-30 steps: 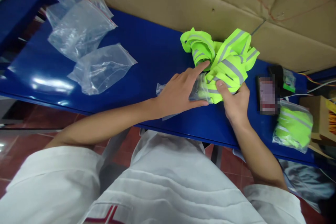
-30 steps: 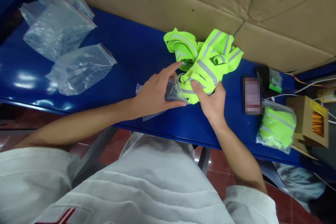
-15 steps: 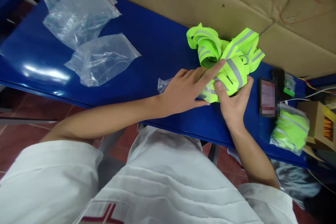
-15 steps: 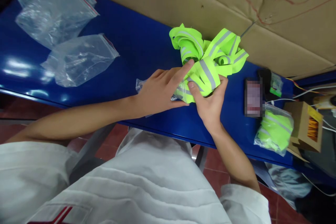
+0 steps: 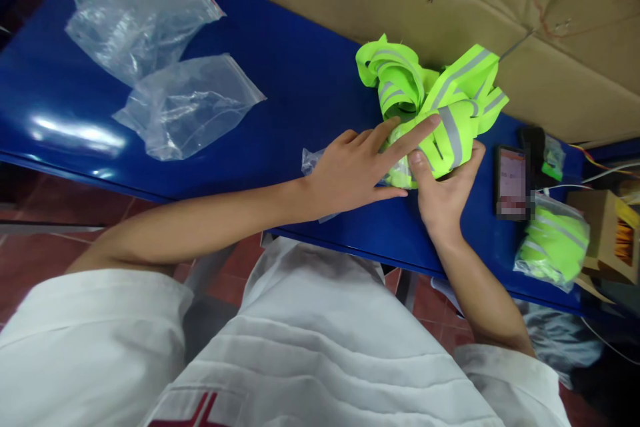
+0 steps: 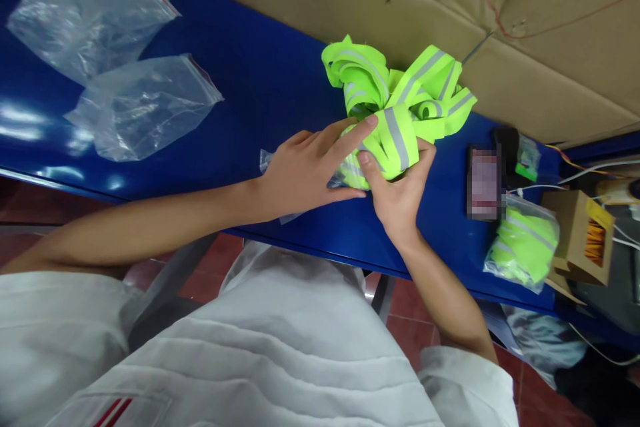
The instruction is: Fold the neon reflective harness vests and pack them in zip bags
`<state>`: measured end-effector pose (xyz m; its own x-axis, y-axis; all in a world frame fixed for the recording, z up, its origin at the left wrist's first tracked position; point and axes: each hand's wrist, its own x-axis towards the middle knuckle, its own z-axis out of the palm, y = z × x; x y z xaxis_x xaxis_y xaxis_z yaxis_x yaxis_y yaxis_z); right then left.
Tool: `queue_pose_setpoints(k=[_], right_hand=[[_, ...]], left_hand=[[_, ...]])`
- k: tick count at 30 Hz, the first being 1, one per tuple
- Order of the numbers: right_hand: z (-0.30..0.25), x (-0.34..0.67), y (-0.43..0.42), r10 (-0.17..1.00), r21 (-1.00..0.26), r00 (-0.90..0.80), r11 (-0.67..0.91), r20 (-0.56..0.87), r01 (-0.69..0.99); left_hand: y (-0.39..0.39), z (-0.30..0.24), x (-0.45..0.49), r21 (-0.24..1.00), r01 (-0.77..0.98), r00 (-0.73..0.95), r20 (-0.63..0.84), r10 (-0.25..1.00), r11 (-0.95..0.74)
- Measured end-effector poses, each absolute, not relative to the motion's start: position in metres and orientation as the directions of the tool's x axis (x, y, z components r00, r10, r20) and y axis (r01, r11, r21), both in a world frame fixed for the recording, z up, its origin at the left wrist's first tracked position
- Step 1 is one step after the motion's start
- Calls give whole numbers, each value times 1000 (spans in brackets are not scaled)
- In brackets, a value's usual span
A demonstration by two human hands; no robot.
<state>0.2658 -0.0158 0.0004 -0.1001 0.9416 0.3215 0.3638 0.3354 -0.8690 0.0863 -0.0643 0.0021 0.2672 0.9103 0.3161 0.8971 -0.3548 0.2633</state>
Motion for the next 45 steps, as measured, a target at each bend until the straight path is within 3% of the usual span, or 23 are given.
queue_pose_setpoints(k=[3,6,9,11,16,21,24,29,32,37,42,45], right_hand=[[-4,264,-17,945,-878,-106,325,308,352],[-9,264,-16,971,-954,-159,212,180,213],[-11,267,-13,926,-996,-377,7,-26,84],[-9,274,-8,867,-995,-493,-28,-71,94],[-1,297,8,837,-914,-519,335,177,229],[-4,302,13,803,-915,-554,368,221,168],[-11,297,10,853,-916,-456,364,255,170],[-24,284,5,892,-919,-364,351,269,181],[-26,277,-1,895,-906,-346,367,283,209],[-15,278,-10,851,-777,-361,506,381,374],[-5,284,-18,754,-425,-438,645,489,636],[-4,283,-24,711,-314,-458,669,533,674]], left_hand=[[-63,5,85,283,893,256,320,912,-350],[-63,6,85,264,905,244,317,916,-333],[-62,4,85,250,918,227,309,924,-309],[-61,1,83,276,908,231,301,925,-316],[-55,-5,74,422,820,281,293,914,-387],[-52,-9,70,495,767,306,278,911,-408],[-53,-10,76,433,820,281,264,923,-374],[-58,-8,84,221,928,241,262,935,-301],[-57,-9,82,240,929,213,271,939,-280],[-55,-11,77,384,867,208,300,931,-318],[-57,-5,79,512,793,185,313,931,-330],[-56,-4,83,485,806,205,310,928,-340]])
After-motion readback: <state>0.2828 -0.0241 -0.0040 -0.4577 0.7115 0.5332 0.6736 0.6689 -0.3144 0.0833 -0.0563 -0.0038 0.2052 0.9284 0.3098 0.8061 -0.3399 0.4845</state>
